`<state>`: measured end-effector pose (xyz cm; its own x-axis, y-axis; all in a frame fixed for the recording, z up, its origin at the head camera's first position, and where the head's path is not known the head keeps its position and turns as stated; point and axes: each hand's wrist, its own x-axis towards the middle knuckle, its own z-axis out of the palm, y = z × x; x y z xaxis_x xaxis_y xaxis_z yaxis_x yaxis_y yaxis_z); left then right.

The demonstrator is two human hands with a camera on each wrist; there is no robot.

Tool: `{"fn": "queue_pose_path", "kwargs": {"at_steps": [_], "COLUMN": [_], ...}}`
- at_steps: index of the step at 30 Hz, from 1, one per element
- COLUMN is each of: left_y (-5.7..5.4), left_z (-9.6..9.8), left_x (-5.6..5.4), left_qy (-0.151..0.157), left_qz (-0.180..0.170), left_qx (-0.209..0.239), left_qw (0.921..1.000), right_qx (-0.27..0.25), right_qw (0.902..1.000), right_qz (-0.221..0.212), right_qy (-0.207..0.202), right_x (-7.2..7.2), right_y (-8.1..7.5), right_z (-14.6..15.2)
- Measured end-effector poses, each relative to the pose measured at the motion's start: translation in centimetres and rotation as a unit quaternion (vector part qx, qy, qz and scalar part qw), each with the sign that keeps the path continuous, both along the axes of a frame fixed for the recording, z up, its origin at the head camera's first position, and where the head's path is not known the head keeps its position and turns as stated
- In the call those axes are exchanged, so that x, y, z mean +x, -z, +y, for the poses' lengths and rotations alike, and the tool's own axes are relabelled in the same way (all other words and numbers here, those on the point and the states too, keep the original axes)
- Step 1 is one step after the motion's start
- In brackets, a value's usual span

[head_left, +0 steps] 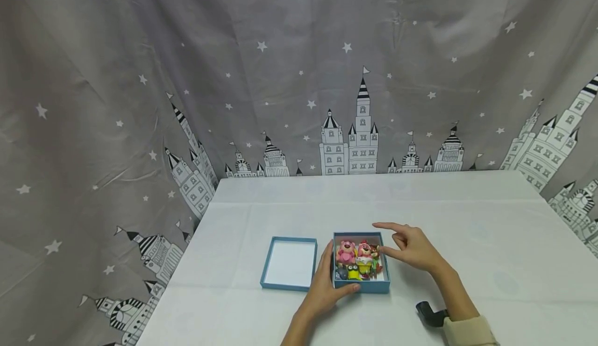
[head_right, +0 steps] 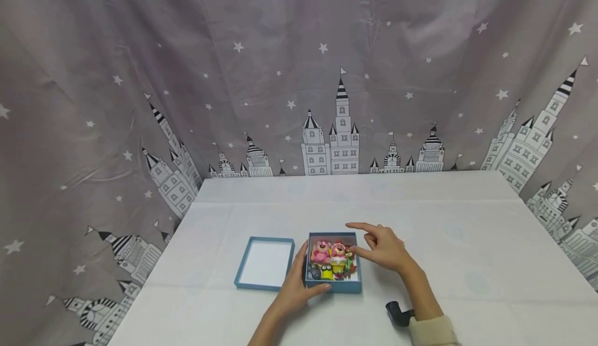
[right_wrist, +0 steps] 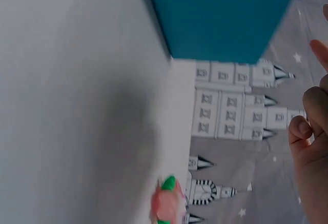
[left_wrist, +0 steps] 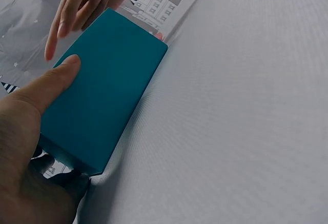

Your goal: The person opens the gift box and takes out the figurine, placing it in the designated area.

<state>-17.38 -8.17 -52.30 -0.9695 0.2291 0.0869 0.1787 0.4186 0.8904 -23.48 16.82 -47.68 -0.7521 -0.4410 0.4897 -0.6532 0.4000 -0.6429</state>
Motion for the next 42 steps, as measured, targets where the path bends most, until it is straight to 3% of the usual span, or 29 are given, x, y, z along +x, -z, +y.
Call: {"fn": "queue_pose_path", "kwargs": {"at_steps": [8, 14, 22, 32, 42], "left_y": [-0.1, 0.0, 0.0, 0.0, 0.0], "left_z": [0.0, 0.0, 0.0, 0.0, -0.1], "left_x": [0.0, 0.0, 0.1, 0.2, 0.1], "left_qy": [0.005, 0.008, 0.011, 0.011, 0.006], "left_qz": [0.004, 0.006, 0.01, 0.015, 0.013], "left_qx": [0.008, 0.005, 0.007, 0.008, -0.002], "left_qw": [0.9999, 0.9999, 0.9999, 0.9998, 0.9999], "right_qx": [0.089, 0.136, 0.156, 0.139, 0.16], "right_qw": [0.9947, 0.9861, 0.9794, 0.977, 0.9712], "right_qz": [-0.051, -0.088, -0.108, -0.146, -0.155], "right_qy": [0.006, 0.036, 0.068, 0.069, 0.084], "right_x": [0.1, 0.5, 0.6, 0.5, 0.3], "right_y": [0.8, 0.9, 1.5, 1.9, 1.8], "right_z": [-1.6, -1.9, -2.1, -2.3, -2.7]}}
